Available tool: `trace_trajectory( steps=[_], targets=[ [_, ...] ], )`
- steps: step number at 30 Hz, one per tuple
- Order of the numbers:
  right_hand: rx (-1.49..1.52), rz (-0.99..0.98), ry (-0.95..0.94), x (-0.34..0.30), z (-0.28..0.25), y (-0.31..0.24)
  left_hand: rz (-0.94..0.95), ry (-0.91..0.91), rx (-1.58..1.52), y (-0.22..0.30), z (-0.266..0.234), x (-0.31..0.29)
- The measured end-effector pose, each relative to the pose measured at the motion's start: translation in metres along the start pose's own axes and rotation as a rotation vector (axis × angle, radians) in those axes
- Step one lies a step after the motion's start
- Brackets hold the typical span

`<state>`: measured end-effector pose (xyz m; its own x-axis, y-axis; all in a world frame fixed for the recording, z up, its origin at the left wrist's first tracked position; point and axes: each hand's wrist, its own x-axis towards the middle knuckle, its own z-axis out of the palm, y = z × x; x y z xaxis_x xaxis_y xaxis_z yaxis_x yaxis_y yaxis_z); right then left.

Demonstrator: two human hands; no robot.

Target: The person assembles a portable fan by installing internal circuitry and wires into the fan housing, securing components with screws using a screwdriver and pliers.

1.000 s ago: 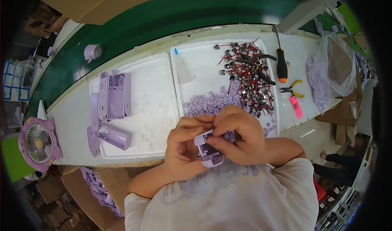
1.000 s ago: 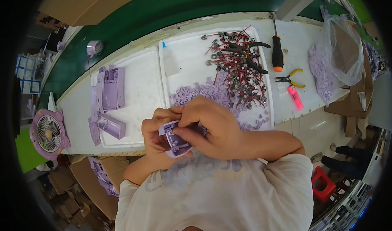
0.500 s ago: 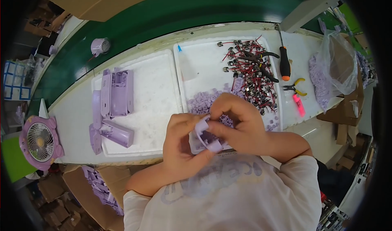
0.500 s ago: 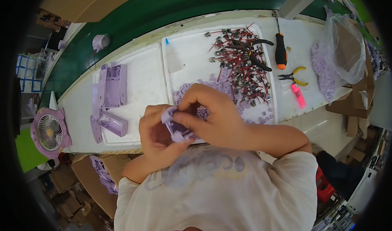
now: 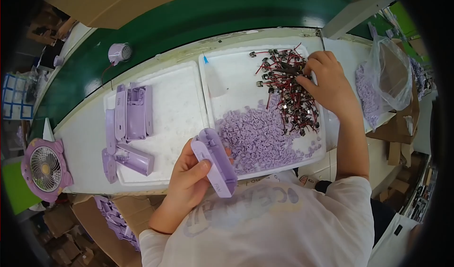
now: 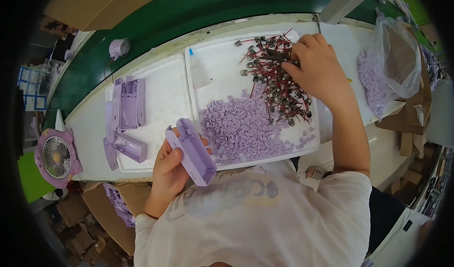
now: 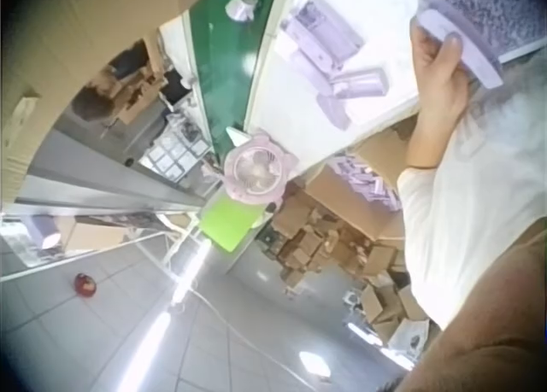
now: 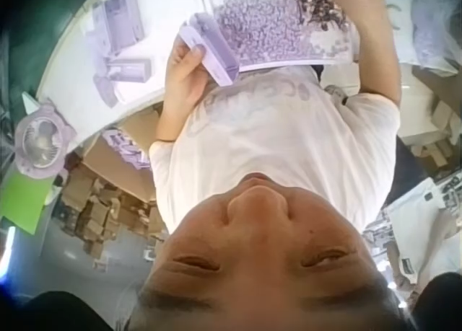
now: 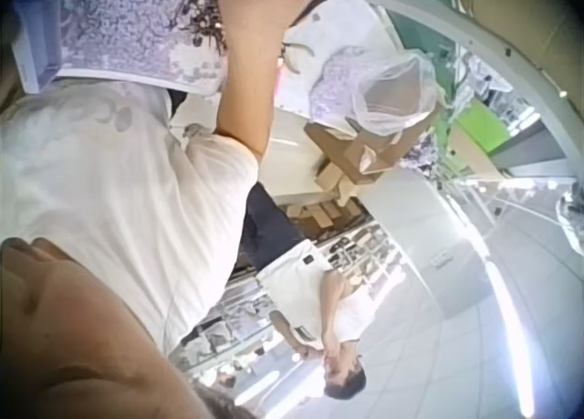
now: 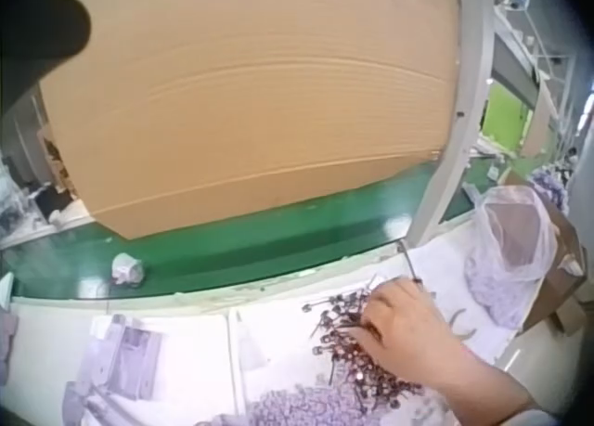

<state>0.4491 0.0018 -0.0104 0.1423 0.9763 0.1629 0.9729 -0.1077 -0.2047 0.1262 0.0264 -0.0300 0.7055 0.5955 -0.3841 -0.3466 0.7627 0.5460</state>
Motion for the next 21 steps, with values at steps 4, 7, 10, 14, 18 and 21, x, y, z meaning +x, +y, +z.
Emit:
trace_trajectory(
  steps=[4,7,10,14,18,21],
  targets=[
    [-0.021,-0.053,-0.02,-0.008,0.013,0.011,-0.021,0.022,-0.024,-0.004,0.003,0.005],
    [-0.033,-0.145,0.126,-0.01,0.025,0.014,-0.064,-0.001,-0.032,-0.005,0.007,0.007],
    [-0.032,-0.156,0.116,-0.009,0.027,0.017,-0.086,-0.001,-0.032,-0.004,0.011,0.008],
    [0.514,0.073,0.086,-0.012,0.022,0.021,-0.046,-0.052,-0.069,-0.005,0.009,0.007],
    [1.515,0.392,-0.034,-0.022,0.01,-0.007,-0.037,-0.134,-0.112,-0.007,0.004,0.004],
    [1.596,0.343,-0.146,-0.026,0.015,-0.018,-0.054,-0.133,-0.134,-0.009,0.005,0.006]
  ],
)
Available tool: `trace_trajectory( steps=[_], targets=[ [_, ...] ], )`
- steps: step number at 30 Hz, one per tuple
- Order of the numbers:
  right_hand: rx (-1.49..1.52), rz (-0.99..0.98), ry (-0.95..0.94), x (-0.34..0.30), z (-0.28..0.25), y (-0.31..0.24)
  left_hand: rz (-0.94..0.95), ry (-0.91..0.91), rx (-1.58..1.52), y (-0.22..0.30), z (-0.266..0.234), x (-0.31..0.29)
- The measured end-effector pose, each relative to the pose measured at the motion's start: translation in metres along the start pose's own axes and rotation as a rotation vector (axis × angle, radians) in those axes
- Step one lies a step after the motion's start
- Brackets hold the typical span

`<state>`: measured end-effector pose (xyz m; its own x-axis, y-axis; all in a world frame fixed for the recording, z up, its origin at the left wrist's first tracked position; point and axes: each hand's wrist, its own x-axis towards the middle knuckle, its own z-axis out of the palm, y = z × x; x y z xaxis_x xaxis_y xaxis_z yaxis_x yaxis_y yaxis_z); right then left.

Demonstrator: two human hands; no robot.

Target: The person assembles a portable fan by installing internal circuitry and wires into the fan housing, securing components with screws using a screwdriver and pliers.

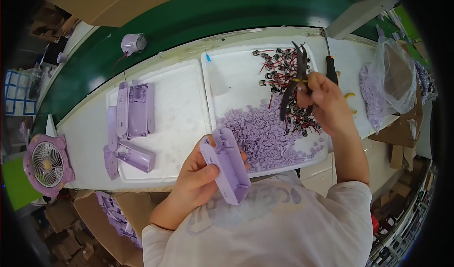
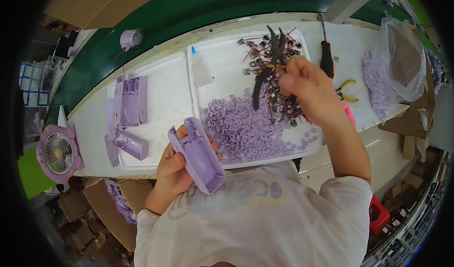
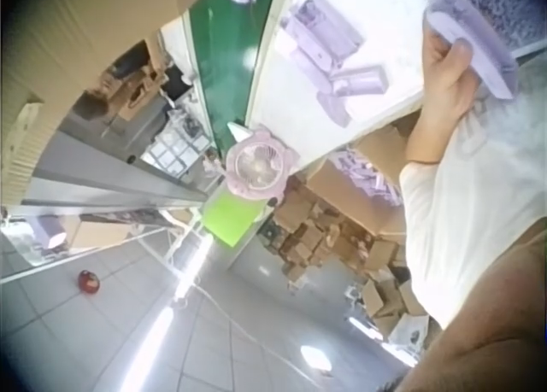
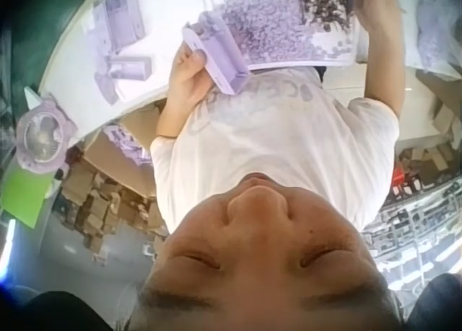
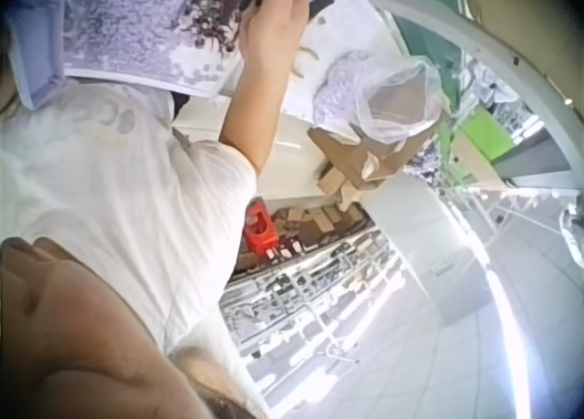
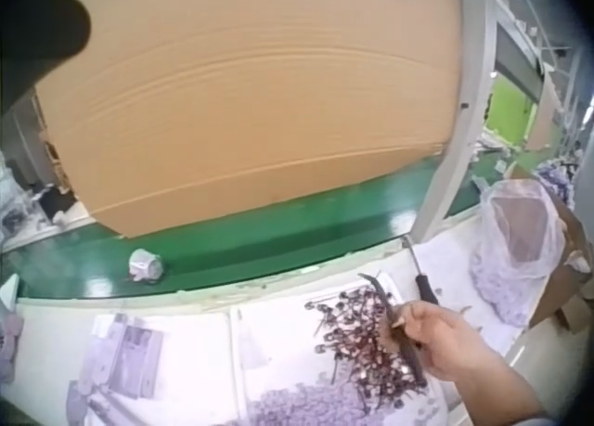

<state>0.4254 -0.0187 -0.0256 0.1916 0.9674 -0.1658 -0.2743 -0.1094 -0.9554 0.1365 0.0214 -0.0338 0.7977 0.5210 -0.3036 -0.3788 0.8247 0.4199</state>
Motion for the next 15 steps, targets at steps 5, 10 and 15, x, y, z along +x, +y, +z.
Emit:
trace_trajectory(
  steps=[5,10,15],
  targets=[
    [-0.242,-0.129,-0.164,-0.012,0.029,-0.007,0.033,-0.081,0.035,-0.003,0.009,0.01],
    [-0.816,-0.469,-0.376,0.002,0.05,-0.013,-0.068,-0.024,0.182,-0.001,0.023,0.022],
    [-1.057,-0.599,-0.471,0.0,0.056,-0.023,0.02,-0.094,0.005,0.0,0.014,0.019]
  ],
)
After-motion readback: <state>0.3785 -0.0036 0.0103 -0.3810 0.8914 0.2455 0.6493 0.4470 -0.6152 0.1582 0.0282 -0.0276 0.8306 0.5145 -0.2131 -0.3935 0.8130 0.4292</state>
